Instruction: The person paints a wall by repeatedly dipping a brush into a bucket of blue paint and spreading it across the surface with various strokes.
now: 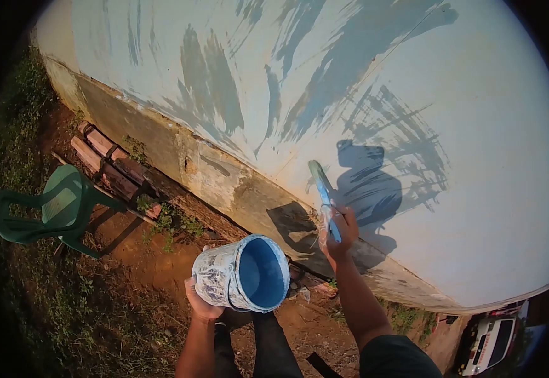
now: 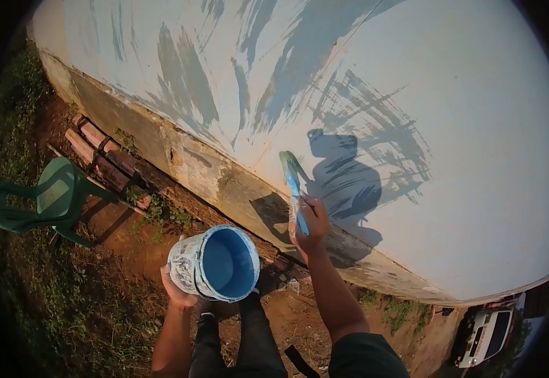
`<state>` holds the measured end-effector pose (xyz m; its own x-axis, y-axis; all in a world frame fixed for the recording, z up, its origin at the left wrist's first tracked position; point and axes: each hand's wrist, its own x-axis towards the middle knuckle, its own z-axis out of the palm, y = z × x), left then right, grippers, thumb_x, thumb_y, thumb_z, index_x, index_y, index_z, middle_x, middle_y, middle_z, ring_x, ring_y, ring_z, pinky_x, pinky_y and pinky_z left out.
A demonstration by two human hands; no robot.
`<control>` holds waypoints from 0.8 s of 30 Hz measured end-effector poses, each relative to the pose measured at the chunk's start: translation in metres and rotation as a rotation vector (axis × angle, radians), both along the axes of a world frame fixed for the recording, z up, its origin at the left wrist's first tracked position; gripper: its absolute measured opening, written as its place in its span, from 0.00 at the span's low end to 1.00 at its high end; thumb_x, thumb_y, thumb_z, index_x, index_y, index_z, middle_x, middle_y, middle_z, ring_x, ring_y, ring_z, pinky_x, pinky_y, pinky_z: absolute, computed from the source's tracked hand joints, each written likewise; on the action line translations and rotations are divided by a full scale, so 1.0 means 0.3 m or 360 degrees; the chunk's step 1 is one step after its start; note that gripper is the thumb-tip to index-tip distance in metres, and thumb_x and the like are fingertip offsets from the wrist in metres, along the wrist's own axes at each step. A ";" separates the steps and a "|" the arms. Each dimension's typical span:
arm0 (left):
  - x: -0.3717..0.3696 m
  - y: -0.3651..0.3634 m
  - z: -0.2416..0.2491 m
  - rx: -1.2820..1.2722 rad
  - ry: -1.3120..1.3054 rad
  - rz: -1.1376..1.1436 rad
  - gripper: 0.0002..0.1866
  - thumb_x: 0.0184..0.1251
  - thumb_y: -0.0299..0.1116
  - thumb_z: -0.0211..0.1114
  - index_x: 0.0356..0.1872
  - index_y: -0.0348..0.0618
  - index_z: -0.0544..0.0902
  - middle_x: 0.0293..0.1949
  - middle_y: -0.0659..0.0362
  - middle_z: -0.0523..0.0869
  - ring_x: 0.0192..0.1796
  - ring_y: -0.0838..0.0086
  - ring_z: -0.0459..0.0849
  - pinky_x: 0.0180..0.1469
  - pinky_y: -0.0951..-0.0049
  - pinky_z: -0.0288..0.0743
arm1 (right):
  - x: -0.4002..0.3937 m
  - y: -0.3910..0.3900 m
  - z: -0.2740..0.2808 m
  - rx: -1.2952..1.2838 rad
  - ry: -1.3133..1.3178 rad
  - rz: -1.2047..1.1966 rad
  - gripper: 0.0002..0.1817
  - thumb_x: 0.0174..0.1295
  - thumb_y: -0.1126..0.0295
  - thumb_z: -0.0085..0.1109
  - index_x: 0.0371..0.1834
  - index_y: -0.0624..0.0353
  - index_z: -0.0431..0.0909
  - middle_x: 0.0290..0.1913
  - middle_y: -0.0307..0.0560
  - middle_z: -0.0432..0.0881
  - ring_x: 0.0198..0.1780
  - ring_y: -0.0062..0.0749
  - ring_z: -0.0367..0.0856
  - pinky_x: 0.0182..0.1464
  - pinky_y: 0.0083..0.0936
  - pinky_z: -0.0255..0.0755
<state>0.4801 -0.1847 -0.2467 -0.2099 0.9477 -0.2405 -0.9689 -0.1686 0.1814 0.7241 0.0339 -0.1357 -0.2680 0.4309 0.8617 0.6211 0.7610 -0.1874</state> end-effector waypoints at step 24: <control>-0.003 -0.026 -0.053 -0.0036 -0.0074 0.0084 0.45 0.68 0.54 0.59 0.84 0.46 0.61 0.75 0.46 0.76 0.71 0.52 0.79 0.73 0.49 0.74 | 0.046 0.088 -0.161 -0.0498 -0.0021 0.0087 0.12 0.61 0.84 0.67 0.48 0.68 0.84 0.37 0.52 0.78 0.36 0.44 0.79 0.37 0.31 0.71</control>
